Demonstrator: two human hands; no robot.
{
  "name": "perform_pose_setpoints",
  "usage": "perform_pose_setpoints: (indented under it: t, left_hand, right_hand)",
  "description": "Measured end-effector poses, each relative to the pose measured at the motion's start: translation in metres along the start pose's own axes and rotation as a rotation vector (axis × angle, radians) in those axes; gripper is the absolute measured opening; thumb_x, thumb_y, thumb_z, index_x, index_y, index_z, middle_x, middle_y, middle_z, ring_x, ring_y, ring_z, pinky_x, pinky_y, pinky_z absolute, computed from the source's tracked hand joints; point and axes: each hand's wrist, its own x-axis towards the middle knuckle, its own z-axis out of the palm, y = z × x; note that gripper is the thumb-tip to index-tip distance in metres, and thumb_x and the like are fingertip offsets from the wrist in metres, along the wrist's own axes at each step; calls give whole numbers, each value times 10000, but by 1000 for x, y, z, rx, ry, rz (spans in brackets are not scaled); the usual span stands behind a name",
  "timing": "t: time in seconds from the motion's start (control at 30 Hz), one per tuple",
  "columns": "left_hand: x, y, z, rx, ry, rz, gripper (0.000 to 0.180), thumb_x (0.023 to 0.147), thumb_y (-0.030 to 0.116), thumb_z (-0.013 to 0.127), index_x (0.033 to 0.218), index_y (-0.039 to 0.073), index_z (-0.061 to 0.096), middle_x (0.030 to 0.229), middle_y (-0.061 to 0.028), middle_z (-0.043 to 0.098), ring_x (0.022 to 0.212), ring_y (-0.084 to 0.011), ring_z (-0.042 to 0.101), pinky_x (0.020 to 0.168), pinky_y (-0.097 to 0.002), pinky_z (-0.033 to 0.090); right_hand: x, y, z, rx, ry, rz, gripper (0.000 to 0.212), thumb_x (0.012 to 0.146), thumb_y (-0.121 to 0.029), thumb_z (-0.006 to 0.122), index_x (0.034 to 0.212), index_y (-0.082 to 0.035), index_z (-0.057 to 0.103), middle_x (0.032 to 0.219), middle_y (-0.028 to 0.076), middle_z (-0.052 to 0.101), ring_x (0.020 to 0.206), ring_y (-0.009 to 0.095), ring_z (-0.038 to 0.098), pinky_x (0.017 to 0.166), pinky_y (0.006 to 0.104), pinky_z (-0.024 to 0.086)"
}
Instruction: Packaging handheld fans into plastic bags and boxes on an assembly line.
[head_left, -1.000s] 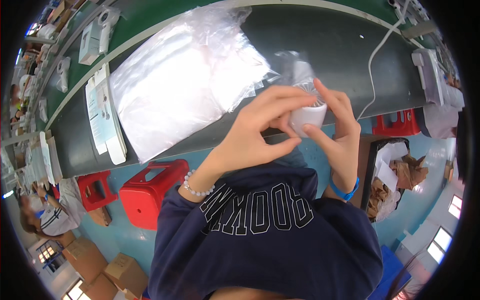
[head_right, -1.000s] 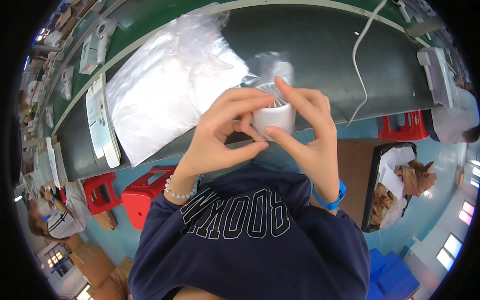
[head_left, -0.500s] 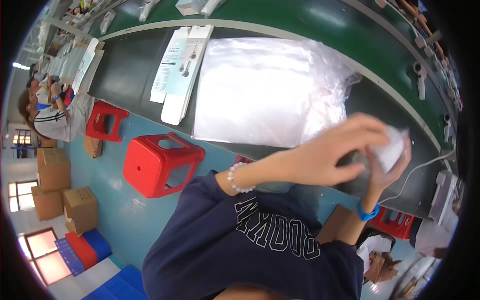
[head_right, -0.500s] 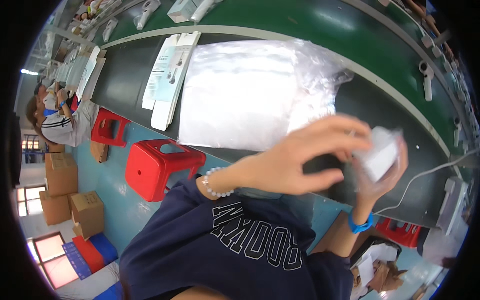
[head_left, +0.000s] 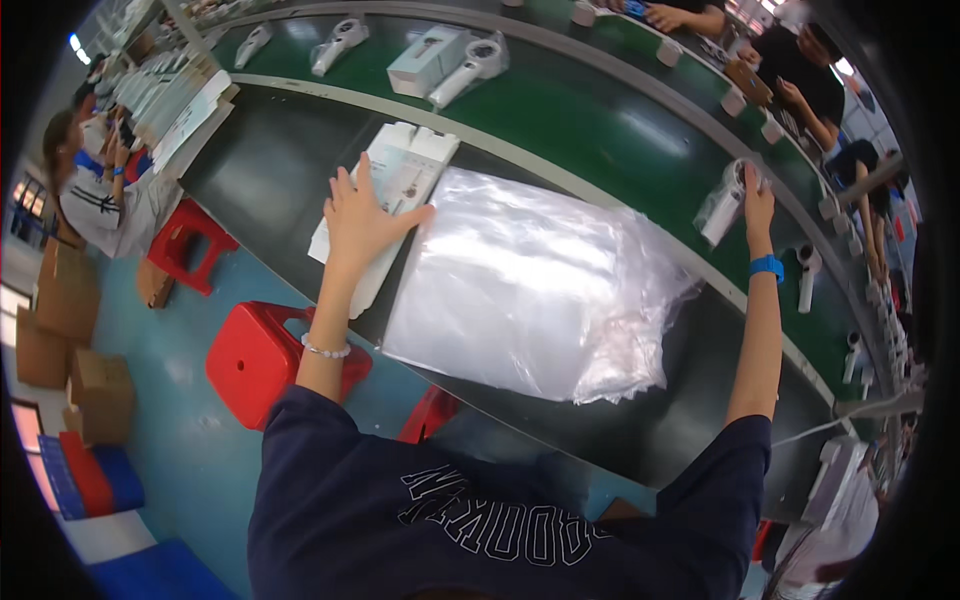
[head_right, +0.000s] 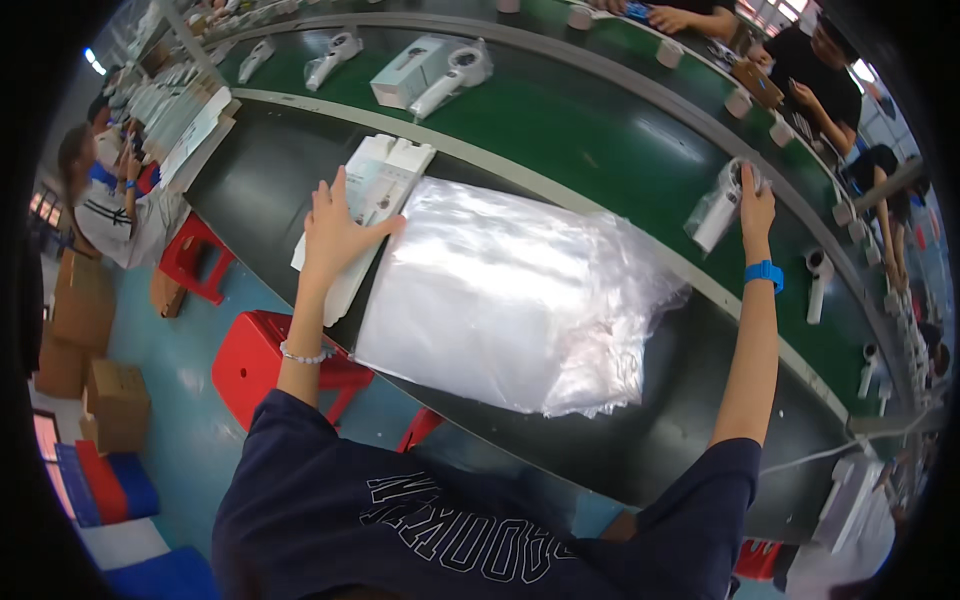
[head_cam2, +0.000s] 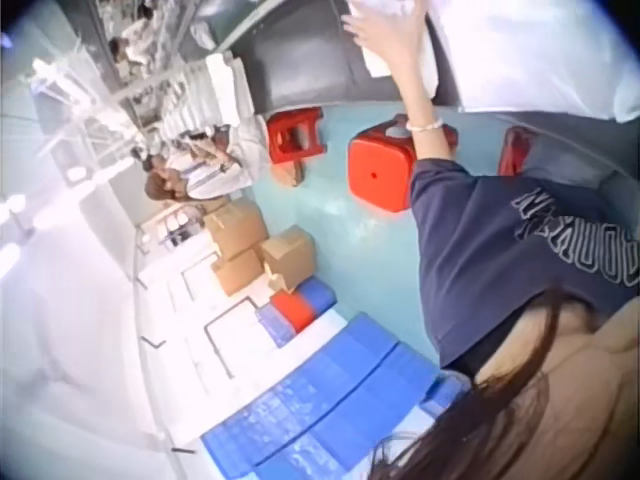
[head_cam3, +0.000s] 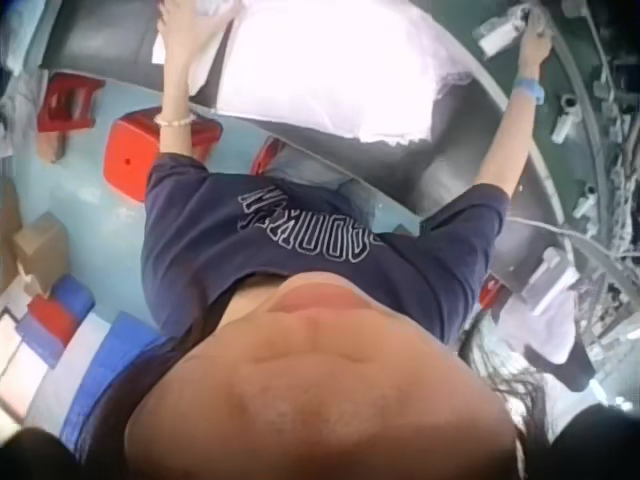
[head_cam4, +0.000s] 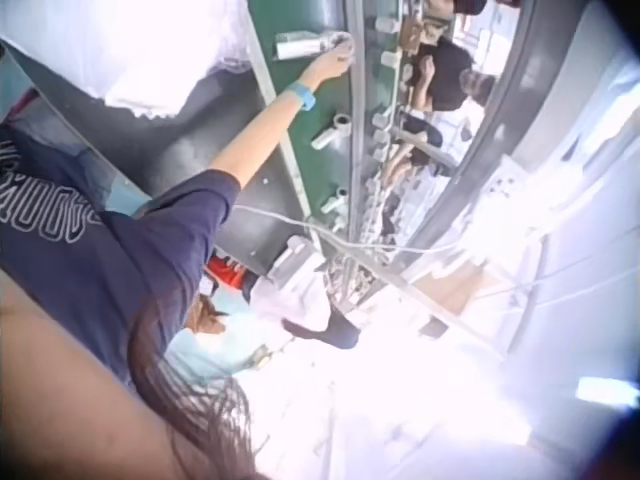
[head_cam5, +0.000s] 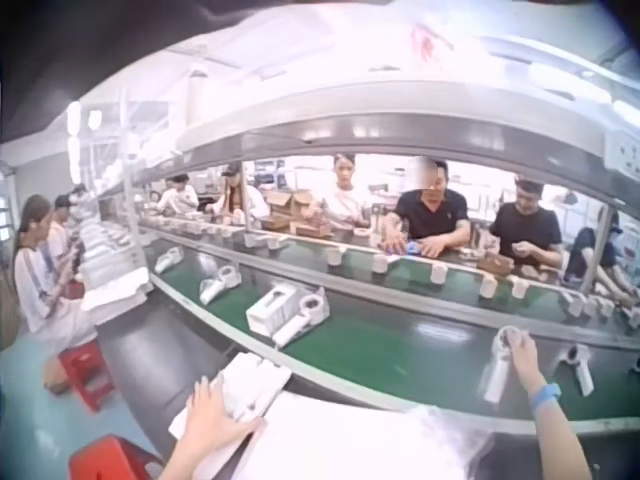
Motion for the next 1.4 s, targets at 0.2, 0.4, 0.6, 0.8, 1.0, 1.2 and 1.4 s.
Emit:
perform_pose_setpoints:
  t: [0.2, 0.4, 0.6, 0.8, 1.0, 1.2, 1.4]
  left_hand:
    - [7, -1, 0, -77, 1, -42, 1095, 591, 589, 761, 1407, -3, 334, 1232, -304, 473, 1164, -399, 460, 937, -497, 348]
    - [6, 3, -11, -157, 61, 6, 1066, 593, 538, 780, 1396, -14, 346, 1173, -263, 505, 1083, -379, 497, 904, -478, 366]
    - [-2, 11, -27, 20, 150, -29, 1106, 564, 516, 803, 1432, 39, 314, 1264, -240, 488, 1105, -420, 481, 958, -500, 329]
    - [-42, 79, -81, -491, 184, 463, 1120, 496, 344, 865, 1425, 26, 326, 1347, -199, 453, 1289, -381, 398, 1050, -448, 326]
    - [-88, 128, -102, -888, 114, 708, 1127, 478, 266, 874, 1416, -18, 318, 1289, -188, 491, 1186, -317, 497, 984, -392, 411]
    - [-101, 138, -102, -873, 84, 817, 1111, 451, 280, 891, 1381, -29, 368, 1327, -200, 468, 1201, -306, 507, 997, -411, 414]
    - [-116, 147, -114, -781, 31, 826, 1105, 444, 292, 891, 1380, -1, 382, 1362, -209, 428, 1262, -350, 428, 1016, -437, 375]
  right_hand:
    - [19, 29, 32, -233, -111, 24, 734, 855, -604, 500, 1231, 26, 535, 1218, 308, 548, 1176, 441, 492, 987, 451, 382]
    - [-35, -35, 0, -244, 153, -274, 517, 922, -404, 546, 1205, 29, 533, 1199, 242, 562, 1120, 363, 525, 977, 421, 384]
    - [-124, -124, -34, 17, 97, -353, 373, 946, -284, 540, 1211, -20, 533, 1206, 192, 548, 1143, 296, 515, 966, 388, 386]
    - [-194, -179, -71, 349, -290, -371, 515, 856, -220, 645, 1311, -65, 460, 1263, 120, 507, 1169, 241, 504, 961, 370, 392]
    - [-244, -224, -93, 656, -768, -523, 1062, 599, -227, 864, 1466, -88, 266, 1338, 117, 433, 1175, 240, 472, 962, 359, 388]
    - [-273, -230, -114, 753, -756, -456, 1120, 560, -258, 890, 1469, -75, 260, 1411, 115, 373, 1158, 226, 461, 951, 343, 389]
    - [-285, -234, -131, 881, -753, -380, 1007, 612, -297, 853, 1430, -47, 321, 1264, 105, 546, 1083, 235, 562, 879, 327, 436]
